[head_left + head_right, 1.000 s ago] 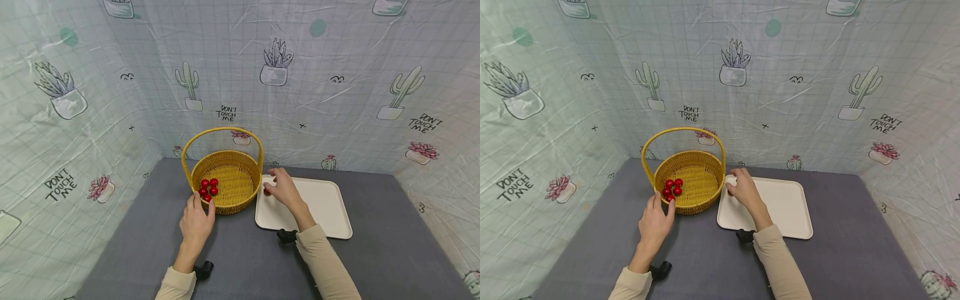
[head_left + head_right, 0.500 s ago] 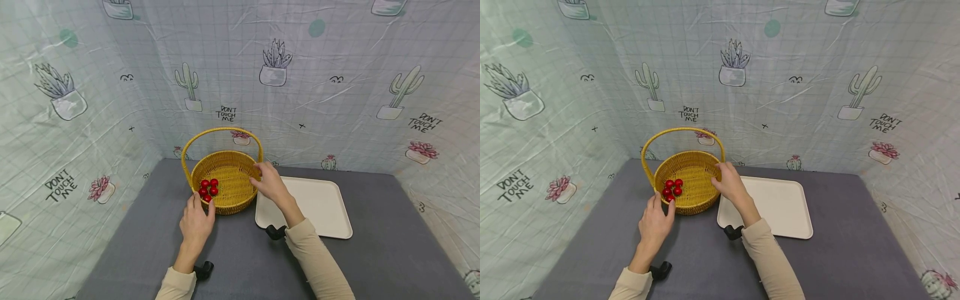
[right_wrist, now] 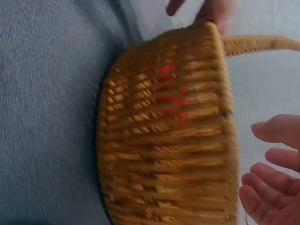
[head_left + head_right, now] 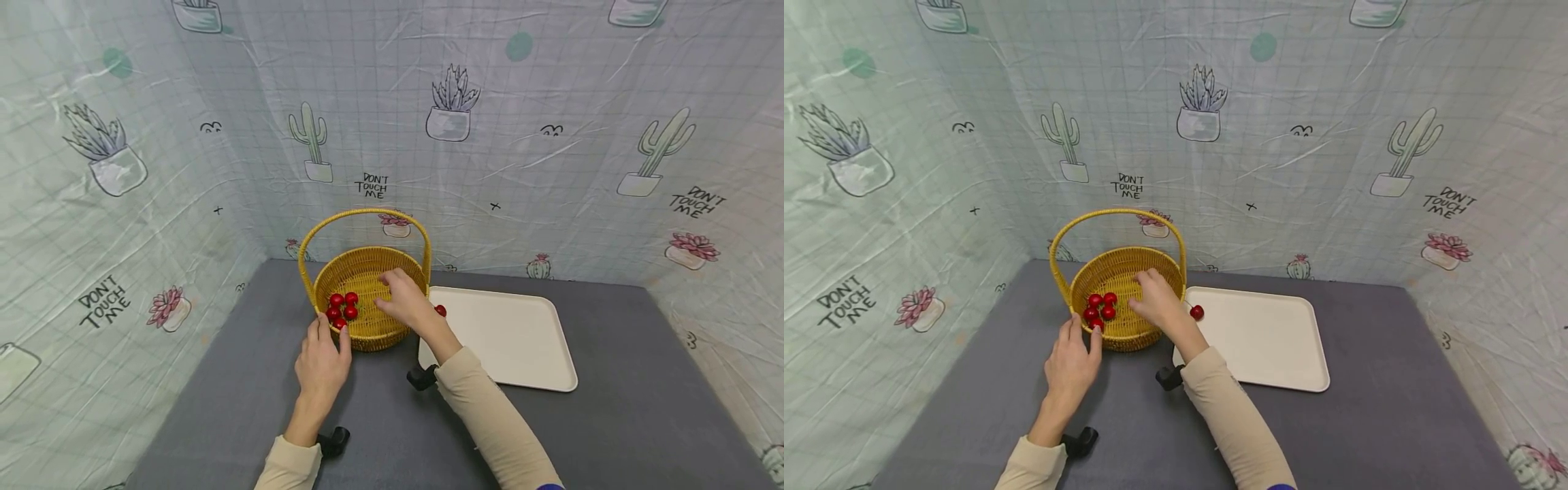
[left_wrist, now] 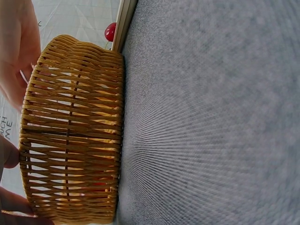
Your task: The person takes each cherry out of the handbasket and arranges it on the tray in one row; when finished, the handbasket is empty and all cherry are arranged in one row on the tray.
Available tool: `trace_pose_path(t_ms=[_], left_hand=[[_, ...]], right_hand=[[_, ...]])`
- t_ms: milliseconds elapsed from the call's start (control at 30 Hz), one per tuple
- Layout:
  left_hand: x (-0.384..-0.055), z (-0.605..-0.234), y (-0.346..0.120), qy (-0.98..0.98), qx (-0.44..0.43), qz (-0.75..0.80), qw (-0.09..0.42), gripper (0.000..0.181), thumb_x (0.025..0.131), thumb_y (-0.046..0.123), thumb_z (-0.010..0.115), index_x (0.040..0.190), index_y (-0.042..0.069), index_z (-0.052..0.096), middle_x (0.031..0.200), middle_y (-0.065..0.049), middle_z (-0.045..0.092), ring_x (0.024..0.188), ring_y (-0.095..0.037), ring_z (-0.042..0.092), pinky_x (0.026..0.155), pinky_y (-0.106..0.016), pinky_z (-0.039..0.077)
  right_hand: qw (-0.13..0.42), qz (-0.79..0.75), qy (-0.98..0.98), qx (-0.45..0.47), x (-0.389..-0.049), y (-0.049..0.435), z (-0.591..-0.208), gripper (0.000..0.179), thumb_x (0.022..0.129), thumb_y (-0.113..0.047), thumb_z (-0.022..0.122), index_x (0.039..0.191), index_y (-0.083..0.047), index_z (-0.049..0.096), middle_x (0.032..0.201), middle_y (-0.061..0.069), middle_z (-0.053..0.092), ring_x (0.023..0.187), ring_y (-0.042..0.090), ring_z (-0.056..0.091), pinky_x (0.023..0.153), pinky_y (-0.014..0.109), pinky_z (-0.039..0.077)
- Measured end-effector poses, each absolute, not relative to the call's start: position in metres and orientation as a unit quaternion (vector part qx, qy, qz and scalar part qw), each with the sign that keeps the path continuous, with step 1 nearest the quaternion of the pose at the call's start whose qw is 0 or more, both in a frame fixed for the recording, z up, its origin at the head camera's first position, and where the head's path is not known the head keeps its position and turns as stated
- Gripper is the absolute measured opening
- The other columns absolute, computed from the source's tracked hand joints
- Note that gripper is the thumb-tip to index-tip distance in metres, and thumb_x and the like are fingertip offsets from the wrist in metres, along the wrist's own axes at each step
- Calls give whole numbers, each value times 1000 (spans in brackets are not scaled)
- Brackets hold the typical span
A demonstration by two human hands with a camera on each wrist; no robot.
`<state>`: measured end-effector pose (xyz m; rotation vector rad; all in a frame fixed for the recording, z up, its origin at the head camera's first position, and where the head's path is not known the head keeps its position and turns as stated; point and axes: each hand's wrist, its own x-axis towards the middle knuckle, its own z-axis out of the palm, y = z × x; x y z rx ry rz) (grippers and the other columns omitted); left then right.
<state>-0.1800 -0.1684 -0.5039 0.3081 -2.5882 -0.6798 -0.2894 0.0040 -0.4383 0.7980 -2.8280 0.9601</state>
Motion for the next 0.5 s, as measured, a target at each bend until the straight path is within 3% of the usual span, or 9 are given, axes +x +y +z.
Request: trace_pose_path(t_ms=[267,500], left_hand=[[-181,-505,-170,-938,113,-246,216,61,103,41,45,149,-1,45,142,-20,54,110,-45,64,78,-63,55],[-182,-505,-171,-939,116,-245,212,60,103,39,47,149,0,45,144,-19,53,110,-45,63,78,-63,54]], right_hand=[[-6,293,-917,270,-292,-21,-454,45,92,-20,72,132,-3,60,129,14,58,116,27,62,98,41,53],[-44,271,-915,295,-290,-38,-464,45,93,-19,71,133,-3,60,130,14,58,117,26,61,100,40,52]])
